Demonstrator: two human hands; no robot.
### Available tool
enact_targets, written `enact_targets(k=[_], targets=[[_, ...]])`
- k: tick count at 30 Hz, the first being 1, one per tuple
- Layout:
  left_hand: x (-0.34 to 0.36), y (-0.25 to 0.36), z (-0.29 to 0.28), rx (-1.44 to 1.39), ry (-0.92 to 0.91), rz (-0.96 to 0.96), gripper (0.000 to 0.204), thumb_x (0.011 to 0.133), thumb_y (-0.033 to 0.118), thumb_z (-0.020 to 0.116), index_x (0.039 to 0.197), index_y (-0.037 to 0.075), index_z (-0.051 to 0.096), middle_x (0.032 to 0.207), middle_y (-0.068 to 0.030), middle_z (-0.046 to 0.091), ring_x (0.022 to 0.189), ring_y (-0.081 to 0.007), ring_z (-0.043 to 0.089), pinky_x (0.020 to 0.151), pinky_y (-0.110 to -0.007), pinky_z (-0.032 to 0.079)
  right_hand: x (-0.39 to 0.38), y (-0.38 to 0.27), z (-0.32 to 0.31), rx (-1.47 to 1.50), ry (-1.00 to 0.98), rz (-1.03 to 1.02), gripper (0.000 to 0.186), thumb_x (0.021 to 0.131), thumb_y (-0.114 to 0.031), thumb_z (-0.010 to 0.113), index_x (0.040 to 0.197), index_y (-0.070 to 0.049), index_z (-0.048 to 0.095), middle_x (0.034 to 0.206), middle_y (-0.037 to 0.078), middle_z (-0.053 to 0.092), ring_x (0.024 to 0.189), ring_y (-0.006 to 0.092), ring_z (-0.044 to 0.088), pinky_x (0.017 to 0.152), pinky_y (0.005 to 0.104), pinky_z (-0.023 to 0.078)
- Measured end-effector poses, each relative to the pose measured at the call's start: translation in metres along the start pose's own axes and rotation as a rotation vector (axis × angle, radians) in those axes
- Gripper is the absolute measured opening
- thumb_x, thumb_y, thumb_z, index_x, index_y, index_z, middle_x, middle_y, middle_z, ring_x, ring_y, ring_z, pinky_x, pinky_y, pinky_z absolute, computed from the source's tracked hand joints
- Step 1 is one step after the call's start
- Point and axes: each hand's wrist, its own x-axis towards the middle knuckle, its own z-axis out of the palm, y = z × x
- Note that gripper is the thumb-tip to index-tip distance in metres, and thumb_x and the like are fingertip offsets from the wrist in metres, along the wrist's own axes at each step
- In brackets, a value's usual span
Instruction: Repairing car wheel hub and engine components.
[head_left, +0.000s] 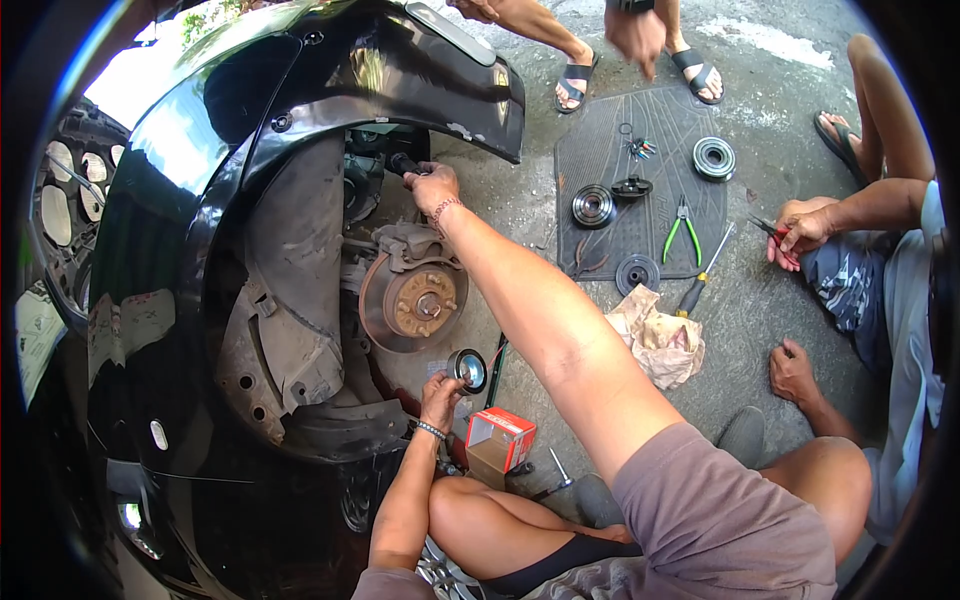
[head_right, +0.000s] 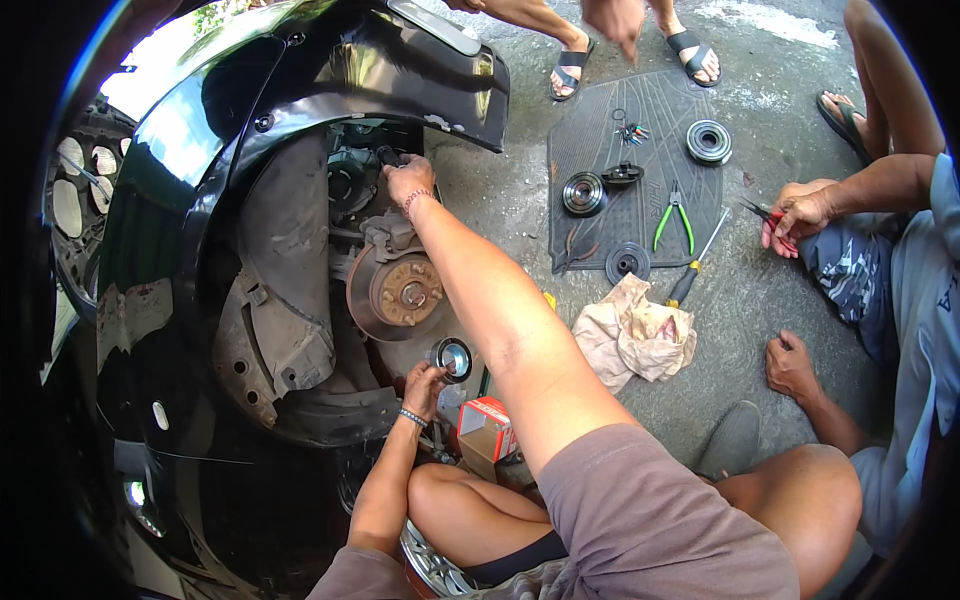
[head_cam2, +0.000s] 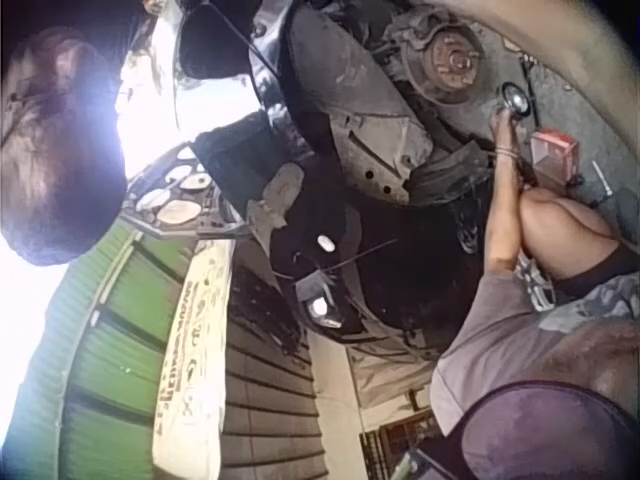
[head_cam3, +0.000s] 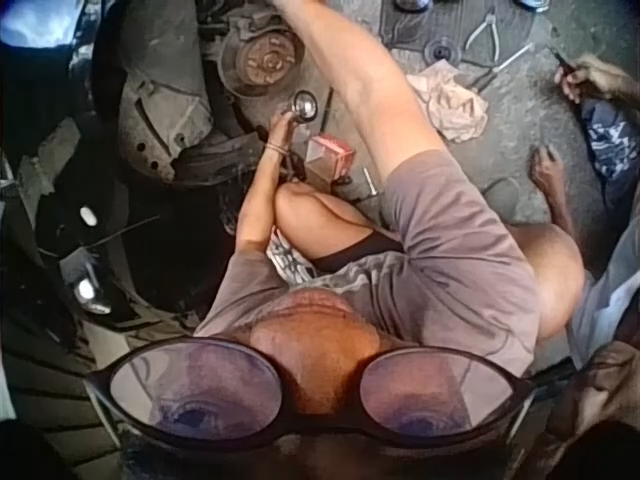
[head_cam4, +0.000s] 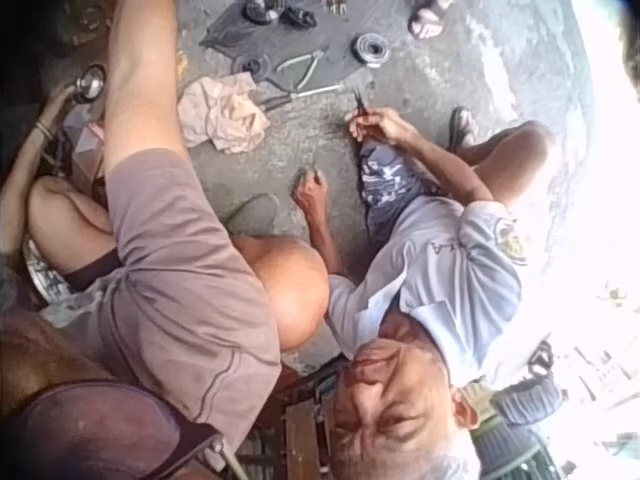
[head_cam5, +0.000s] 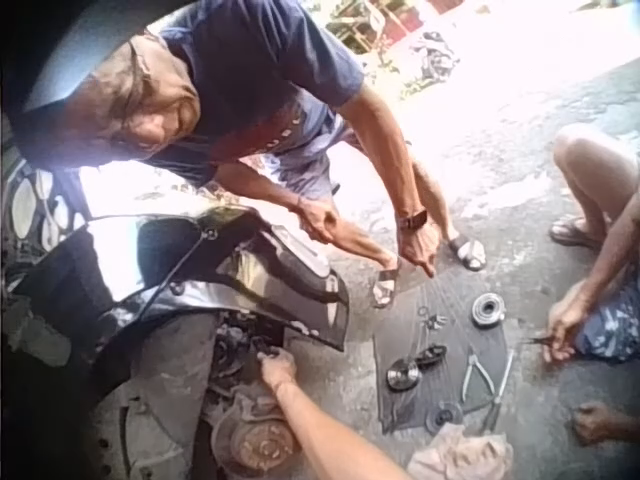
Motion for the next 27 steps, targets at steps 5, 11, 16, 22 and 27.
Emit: enact_targets(k=[5, 11, 16, 22, 27], targets=[[0.004, -0.010, -0.018, 0.067, 0.003, -0.036, 0.029, 0.079, 0.007, 0.065, 0.105, -0.001, 0.055, 0.091, -0.0084, 0.068, 0.072, -0.0104, 0.061, 0.063, -0.022, 0.044, -0.007, 0.002, 0.000, 0.042, -0.039, 0.005, 0.053, 0.073, -0.021, 0.078, 0.119, 0.001, 0.064, 0.109, 0.021, 0.068, 0.104, 0.0302, 0.066, 0.093, 0.0343, 0.049], [0.016, -0.016, -0.022, 0.090, 0.003, 0.007, 0.034, 0.074, 0.010, 0.069, 0.104, 0.001, 0.056, 0.078, -0.0002, 0.064, 0.060, -0.0033, 0.050, 0.052, -0.019, 0.033, -0.006, 0.006, -0.002, -0.016, 0.014, -0.098, 0.051, 0.072, -0.022, 0.078, 0.115, 0.003, 0.065, 0.107, 0.022, 0.068, 0.104, 0.0319, 0.066, 0.093, 0.0372, 0.049], [0.014, -0.010, -0.015, 0.016, -0.019, 0.021, 0.027, 0.077, 0.005, 0.065, 0.102, 0.000, 0.055, 0.081, -0.0037, 0.067, 0.055, -0.0033, 0.050, 0.047, -0.016, 0.033, -0.006, 0.010, -0.009, 0.025, 0.062, -0.026, 0.048, 0.074, -0.019, 0.078, 0.116, 0.002, 0.065, 0.110, 0.023, 0.067, 0.106, 0.0323, 0.065, 0.095, 0.0366, 0.048], [0.002, -0.010, -0.019, -0.006, 0.033, 0.022, 0.023, 0.078, 0.004, 0.064, 0.099, 0.001, 0.056, 0.081, -0.0025, 0.066, 0.061, -0.0040, 0.054, 0.052, -0.017, 0.038, -0.019, 0.011, -0.007, -0.001, 0.020, -0.003, 0.049, 0.075, -0.020, 0.078, 0.117, 0.001, 0.065, 0.112, 0.023, 0.067, 0.108, 0.0329, 0.064, 0.096, 0.0367, 0.048], [0.004, -0.009, -0.016, 0.025, 0.015, -0.002, 0.022, 0.078, 0.005, 0.064, 0.098, 0.002, 0.056, 0.078, 0.0004, 0.063, 0.063, -0.0041, 0.055, 0.055, -0.017, 0.039, -0.011, 0.019, -0.009, 0.002, 0.079, -0.054, 0.044, 0.075, -0.018, 0.077, 0.111, 0.004, 0.066, 0.097, 0.019, 0.071, 0.090, 0.0249, 0.069, 0.082, 0.0330, 0.051]])
